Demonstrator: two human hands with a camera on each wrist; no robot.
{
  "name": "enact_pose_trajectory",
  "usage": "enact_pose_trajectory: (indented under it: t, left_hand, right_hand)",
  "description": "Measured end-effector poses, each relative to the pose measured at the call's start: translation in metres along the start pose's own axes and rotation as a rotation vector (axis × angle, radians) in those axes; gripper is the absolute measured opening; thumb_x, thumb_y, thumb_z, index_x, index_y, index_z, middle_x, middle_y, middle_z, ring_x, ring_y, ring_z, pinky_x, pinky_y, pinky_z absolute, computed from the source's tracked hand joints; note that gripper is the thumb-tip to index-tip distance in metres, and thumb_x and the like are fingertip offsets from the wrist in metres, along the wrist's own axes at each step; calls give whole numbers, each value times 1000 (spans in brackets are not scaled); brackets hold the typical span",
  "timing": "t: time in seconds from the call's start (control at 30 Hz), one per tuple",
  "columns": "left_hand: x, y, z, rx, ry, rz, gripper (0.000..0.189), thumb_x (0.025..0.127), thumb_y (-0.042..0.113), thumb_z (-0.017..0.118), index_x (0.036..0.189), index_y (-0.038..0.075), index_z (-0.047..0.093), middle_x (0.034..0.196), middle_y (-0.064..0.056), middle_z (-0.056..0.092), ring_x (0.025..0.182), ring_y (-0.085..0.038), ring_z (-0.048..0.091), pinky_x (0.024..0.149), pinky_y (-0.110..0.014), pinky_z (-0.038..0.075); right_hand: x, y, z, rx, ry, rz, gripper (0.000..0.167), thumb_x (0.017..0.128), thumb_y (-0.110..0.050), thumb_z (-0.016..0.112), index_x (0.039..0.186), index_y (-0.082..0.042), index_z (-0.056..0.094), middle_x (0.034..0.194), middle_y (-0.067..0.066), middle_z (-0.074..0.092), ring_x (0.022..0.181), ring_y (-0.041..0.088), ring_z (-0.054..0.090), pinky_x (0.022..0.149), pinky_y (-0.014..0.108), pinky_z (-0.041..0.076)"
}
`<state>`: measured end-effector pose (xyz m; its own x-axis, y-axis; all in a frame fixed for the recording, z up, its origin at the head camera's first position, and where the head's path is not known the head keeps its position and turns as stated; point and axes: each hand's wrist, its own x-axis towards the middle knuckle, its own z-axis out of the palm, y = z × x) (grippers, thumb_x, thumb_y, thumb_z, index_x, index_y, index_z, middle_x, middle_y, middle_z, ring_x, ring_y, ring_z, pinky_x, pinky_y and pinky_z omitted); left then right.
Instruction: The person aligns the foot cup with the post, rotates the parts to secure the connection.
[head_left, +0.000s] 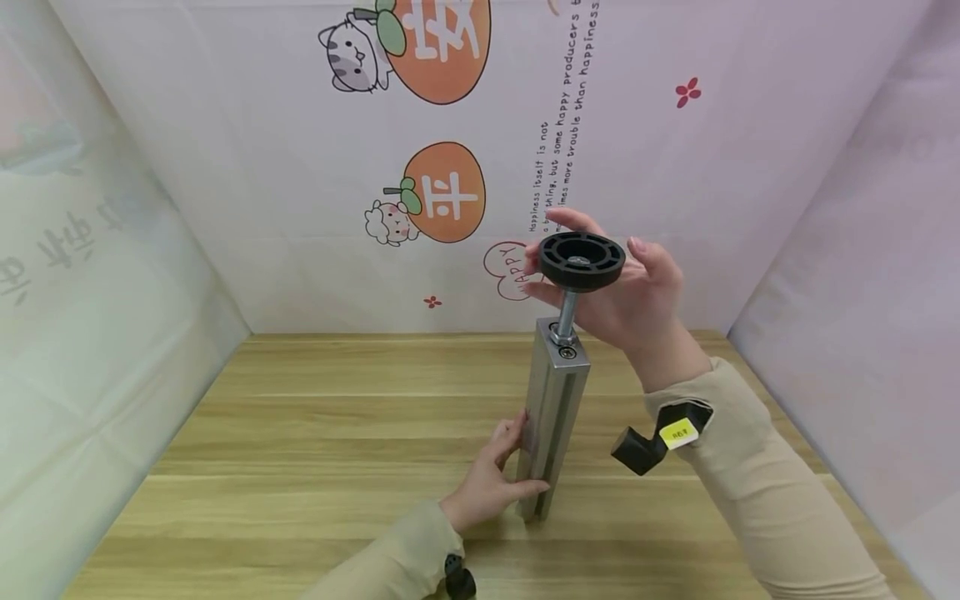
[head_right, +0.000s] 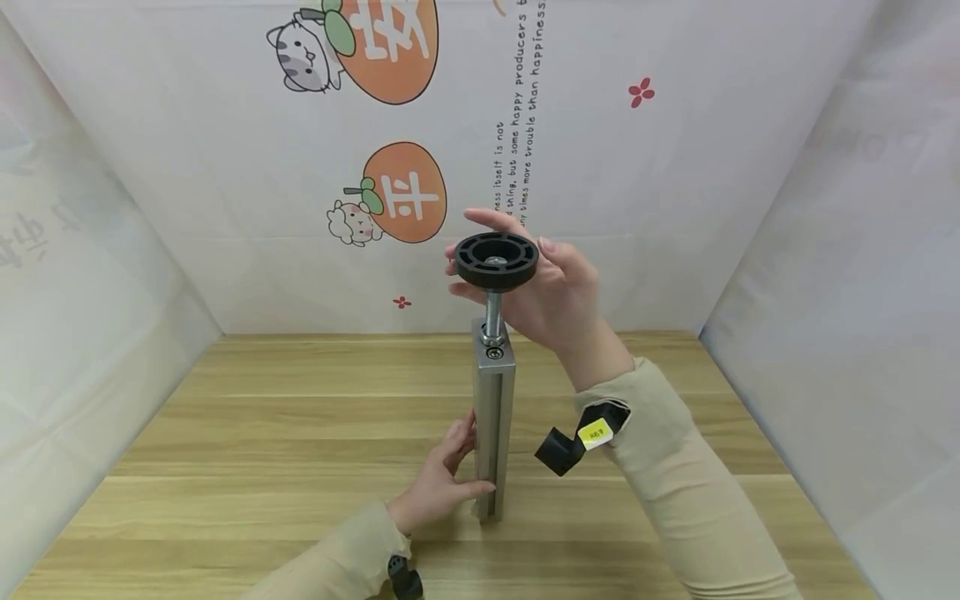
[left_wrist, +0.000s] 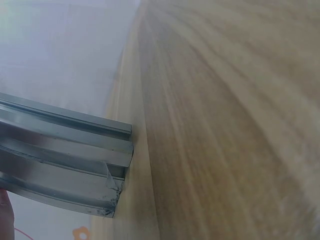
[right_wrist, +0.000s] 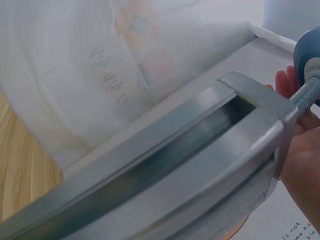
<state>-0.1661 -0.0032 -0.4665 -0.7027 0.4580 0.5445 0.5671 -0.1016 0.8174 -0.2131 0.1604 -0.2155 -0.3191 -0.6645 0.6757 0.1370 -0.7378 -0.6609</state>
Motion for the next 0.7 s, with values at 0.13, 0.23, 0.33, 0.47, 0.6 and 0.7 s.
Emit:
enact_pose_trajectory:
  t: [0.13,0.23,0.33,0.47,0.6,0.7]
  left_hand:
    - [0,0,0,7,3,6,101,76,-4,74,152,20,12,118,-21,42,112,-9,43,108,-35,34]
    - [-1,1,0,11,2,0,101,76,-4,74,152,20,12,118,-20,42,112,-9,43,108,-34,34]
    - [-1,2,0,2,-1,-21,101,76,-3,74,152,20,11,119,-20,41,114,-8,43,109,-33,33]
    - [-1,2,0,-3,-1,-34,99,77,-3,73,152,18,12,119,-20,41,115,-8,43,109,-32,33]
    - [-1,4,0,-8,0,-37,99,77,-3,73,152,17,12,118,-21,41,114,-8,43,109,-33,33]
    - [-1,4,0,-9,0,-34,99,77,-3,73,151,16,12,119,-21,41,114,-8,43,108,-33,33]
  right_hand:
    - [3,2,1,45,-23,-8,53,85,-21,38,136,-4,38,124,21,46,117,28,45,107,42,35]
    - [4,3,1,55,-29,-16,53,83,-18,38,134,-4,40,124,21,46,116,28,46,106,41,35]
    - [4,5,2,53,-27,-26,53,81,-17,39,133,-5,43,124,20,47,114,28,47,104,40,36]
    - [5,6,2,79,-9,-32,52,80,-16,39,130,-5,46,123,19,49,113,28,48,103,40,37]
    - [6,9,3,85,2,-44,48,81,-18,40,126,-5,51,123,17,52,112,28,51,102,41,38]
    - [6,9,3,78,-5,-52,46,82,-19,41,123,-4,53,125,16,53,113,26,52,102,41,39]
